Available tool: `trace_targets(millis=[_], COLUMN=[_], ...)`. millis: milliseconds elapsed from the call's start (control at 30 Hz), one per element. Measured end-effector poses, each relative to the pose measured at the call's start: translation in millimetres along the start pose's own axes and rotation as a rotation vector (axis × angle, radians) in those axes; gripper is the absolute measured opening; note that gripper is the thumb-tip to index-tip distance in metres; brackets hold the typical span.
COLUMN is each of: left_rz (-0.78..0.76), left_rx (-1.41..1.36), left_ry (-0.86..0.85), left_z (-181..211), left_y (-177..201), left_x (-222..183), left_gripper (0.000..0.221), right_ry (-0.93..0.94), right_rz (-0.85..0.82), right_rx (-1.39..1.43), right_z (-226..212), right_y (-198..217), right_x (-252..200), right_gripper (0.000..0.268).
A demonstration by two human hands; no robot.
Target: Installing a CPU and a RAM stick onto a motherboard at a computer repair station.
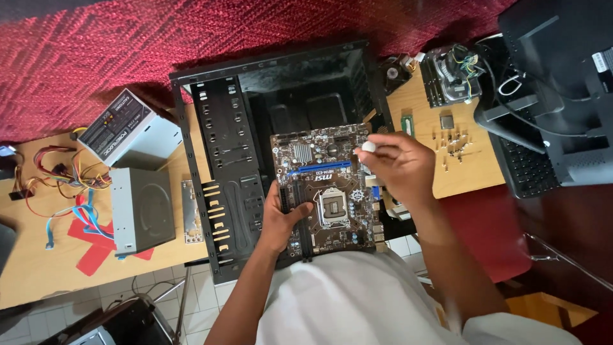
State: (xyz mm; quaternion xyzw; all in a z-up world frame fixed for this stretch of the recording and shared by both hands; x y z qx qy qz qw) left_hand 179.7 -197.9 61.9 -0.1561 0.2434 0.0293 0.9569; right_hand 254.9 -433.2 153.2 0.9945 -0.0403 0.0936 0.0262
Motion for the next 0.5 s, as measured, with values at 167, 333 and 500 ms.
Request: trace_targets(millis=[167,333,500], left_rz=[-0.078,-0.066,-0.066], left_rx=[-0.001,0.016,-0.046], left_ry=[-0.172,-0.209,-0.217], left_z=[-59.6,-74.0,-39.5], left_y=[43.0,47.2,31.3], left_x=[28.0,31.4,20.7], left_gripper=[0.084,0.081,0.071], right_ry=[0.216,0.296,0.274], right_rz=[-0.136,-0.435,-0.483], right_rx=[-0.357,-0.652,-0.65], right_z=[-13.8,-11.2,-6.5], right_y=[-8.9,-13.2,-23.4], right_x=[8.0,20.9,19.8], right_gripper=[0.03,0.024,0.021])
Point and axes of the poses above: each hand's wrist, its own x-axis towards the middle knuckle, its own y-axis out of the back of the hand, z = x × y, the point moved 3 cm from there along x, towards the middle knuckle, and after that the axes turned 1 degree about -x, right-handed, at the moved point
